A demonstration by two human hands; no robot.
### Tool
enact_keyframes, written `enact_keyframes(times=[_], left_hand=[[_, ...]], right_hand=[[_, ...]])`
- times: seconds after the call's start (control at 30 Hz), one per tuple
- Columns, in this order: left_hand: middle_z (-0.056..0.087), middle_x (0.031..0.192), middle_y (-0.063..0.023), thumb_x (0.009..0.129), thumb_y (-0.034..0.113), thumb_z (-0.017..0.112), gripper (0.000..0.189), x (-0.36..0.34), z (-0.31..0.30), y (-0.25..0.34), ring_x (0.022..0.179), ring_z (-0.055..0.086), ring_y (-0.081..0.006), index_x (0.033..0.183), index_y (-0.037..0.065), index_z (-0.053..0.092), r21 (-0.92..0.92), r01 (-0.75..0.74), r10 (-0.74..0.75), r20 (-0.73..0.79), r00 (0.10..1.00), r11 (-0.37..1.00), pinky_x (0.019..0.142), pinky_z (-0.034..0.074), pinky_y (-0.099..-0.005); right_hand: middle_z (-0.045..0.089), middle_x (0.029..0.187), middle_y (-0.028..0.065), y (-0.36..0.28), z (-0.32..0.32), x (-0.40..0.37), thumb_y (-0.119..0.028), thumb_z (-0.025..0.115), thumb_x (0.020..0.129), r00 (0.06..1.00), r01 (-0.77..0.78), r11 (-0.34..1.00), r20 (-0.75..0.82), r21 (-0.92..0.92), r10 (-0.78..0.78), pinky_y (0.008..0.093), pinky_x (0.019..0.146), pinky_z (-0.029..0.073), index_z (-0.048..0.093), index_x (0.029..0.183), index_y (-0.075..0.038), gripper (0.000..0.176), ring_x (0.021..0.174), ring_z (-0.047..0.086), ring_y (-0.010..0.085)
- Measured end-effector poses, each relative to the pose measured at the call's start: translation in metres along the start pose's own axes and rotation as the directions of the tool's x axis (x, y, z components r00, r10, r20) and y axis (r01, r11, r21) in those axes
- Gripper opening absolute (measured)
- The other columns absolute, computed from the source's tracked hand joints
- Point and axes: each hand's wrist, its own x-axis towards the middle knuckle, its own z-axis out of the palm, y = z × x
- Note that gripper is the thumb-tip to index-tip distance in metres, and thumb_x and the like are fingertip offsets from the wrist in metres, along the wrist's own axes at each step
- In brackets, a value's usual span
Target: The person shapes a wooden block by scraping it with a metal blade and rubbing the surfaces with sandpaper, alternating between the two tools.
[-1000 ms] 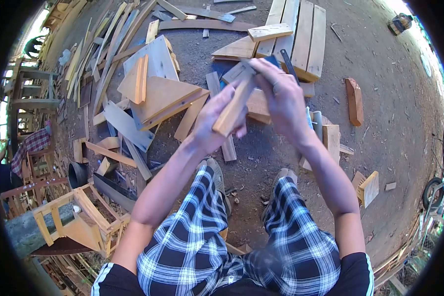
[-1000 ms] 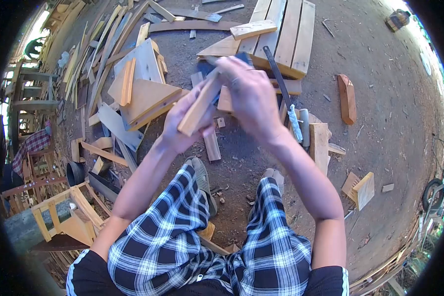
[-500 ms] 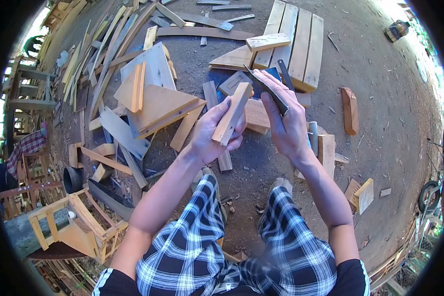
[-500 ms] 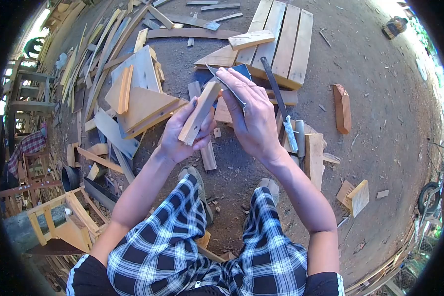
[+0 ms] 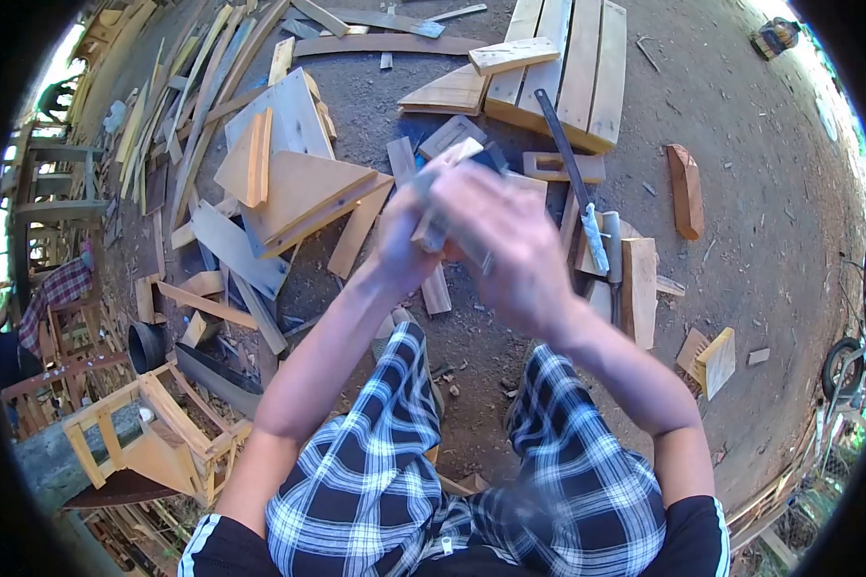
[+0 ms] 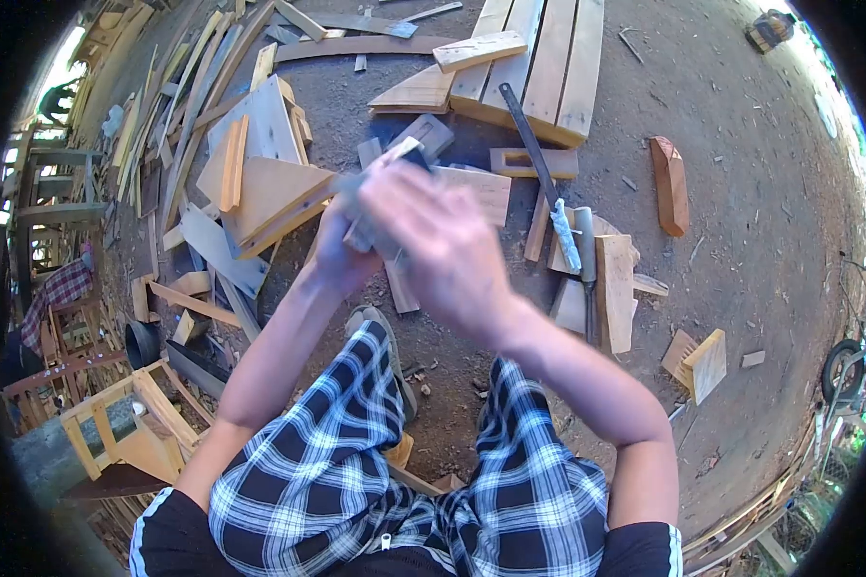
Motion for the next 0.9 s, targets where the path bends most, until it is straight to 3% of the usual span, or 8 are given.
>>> enact_keyframes(times=[0.07,0.17,0.2,0.37,0.47,0.5,0.87,0.9], left_hand=[[0.056,0.121,-0.0062,0.101,0.035,0.043,0.046,0.012,-0.024,-0.007,0.106,0.058,-0.0141,0.139,0.010,0.044,0.128,-0.042,0.038,0.028,0.999,0.991,0.088,0.052,-0.0310],[0.058,0.086,0.0011,0.104,0.031,0.036,0.033,0.008,-0.037,-0.012,0.065,0.055,-0.0077,0.127,0.014,0.053,-0.098,0.120,-0.079,0.353,0.932,0.988,0.056,0.049,-0.0245],[0.054,0.075,0.0037,0.104,0.032,0.037,0.033,0.003,-0.014,-0.011,0.052,0.046,-0.0064,0.126,0.014,0.053,-0.078,0.075,-0.061,0.163,0.985,0.994,0.046,0.042,-0.0237],[0.053,0.122,-0.0068,0.104,0.035,0.036,0.048,0.007,-0.017,-0.008,0.111,0.055,-0.0131,0.144,0.010,0.036,0.190,-0.093,0.087,0.038,0.995,0.977,0.089,0.053,-0.0336],[0.054,0.085,-0.0021,0.105,0.037,0.034,0.050,0.006,-0.037,-0.016,0.073,0.058,-0.0082,0.147,0.011,0.029,-0.154,0.108,-0.032,0.428,0.903,0.982,0.061,0.055,-0.0276],[0.047,0.072,0.0002,0.105,0.038,0.032,0.050,-0.001,-0.022,-0.012,0.059,0.049,-0.0065,0.147,0.012,0.029,-0.033,0.070,-0.056,0.320,0.946,0.997,0.049,0.049,-0.0242],[0.046,0.072,-0.0016,0.105,0.037,0.033,0.042,-0.002,-0.007,-0.001,0.059,0.042,-0.0081,0.145,0.023,0.035,-0.079,0.137,-0.132,0.064,0.989,0.987,0.045,0.037,-0.0214],[0.055,0.089,-0.0034,0.105,0.036,0.034,0.044,0.005,-0.029,-0.010,0.075,0.054,-0.0090,0.145,0.016,0.035,-0.185,0.099,-0.038,0.307,0.951,0.978,0.059,0.050,-0.0247]], right_hand=[[0.065,0.120,0.0155,-0.020,-0.005,-0.003,-0.001,0.058,0.079,0.996,0.043,0.996,0.071,0.072,-0.049,0.0370,0.086,0.049,0.061,0.121,-0.006,0.043,0.118,0.059,0.0272],[0.066,0.119,0.0147,0.024,-0.002,0.008,-0.003,0.059,0.078,0.998,-0.060,0.994,-0.030,0.091,0.063,0.0409,0.086,0.049,0.062,0.117,-0.005,0.039,0.115,0.061,0.0278],[0.066,0.118,0.0159,0.029,-0.002,0.012,-0.003,0.059,0.079,0.983,-0.171,0.985,-0.065,0.026,0.173,0.0421,0.086,0.049,0.062,0.117,-0.004,0.038,0.112,0.063,0.0290],[0.067,0.117,0.0127,-0.009,0.001,-0.006,0.004,0.058,0.076,0.995,0.094,0.994,0.037,0.060,-0.096,0.0402,0.089,0.049,0.061,0.123,-0.008,0.048,0.116,0.062,0.0267],[0.066,0.116,0.0152,0.040,-0.005,0.008,0.001,0.057,0.083,0.995,-0.101,0.995,-0.004,0.025,0.101,0.0398,0.089,0.048,0.064,0.116,-0.005,0.034,0.113,0.062,0.0289],[0.066,0.118,0.0154,0.047,-0.012,0.009,-0.002,0.056,0.087,0.982,-0.187,0.982,-0.018,0.007,0.187,0.0392,0.091,0.047,0.064,0.117,-0.004,0.031,0.114,0.062,0.0278],[0.062,0.129,0.0128,0.020,-0.020,0.021,-0.004,0.064,0.080,0.995,-0.017,0.998,0.095,-0.060,0.023,0.0387,0.098,0.044,0.060,0.128,-0.007,0.048,0.125,0.055,0.0262],[0.062,0.129,0.0128,0.018,-0.014,0.016,-0.004,0.064,0.080,0.995,-0.020,0.998,0.094,-0.061,0.026,0.0387,0.098,0.044,0.060,0.128,-0.007,0.048,0.125,0.055,0.0262]])
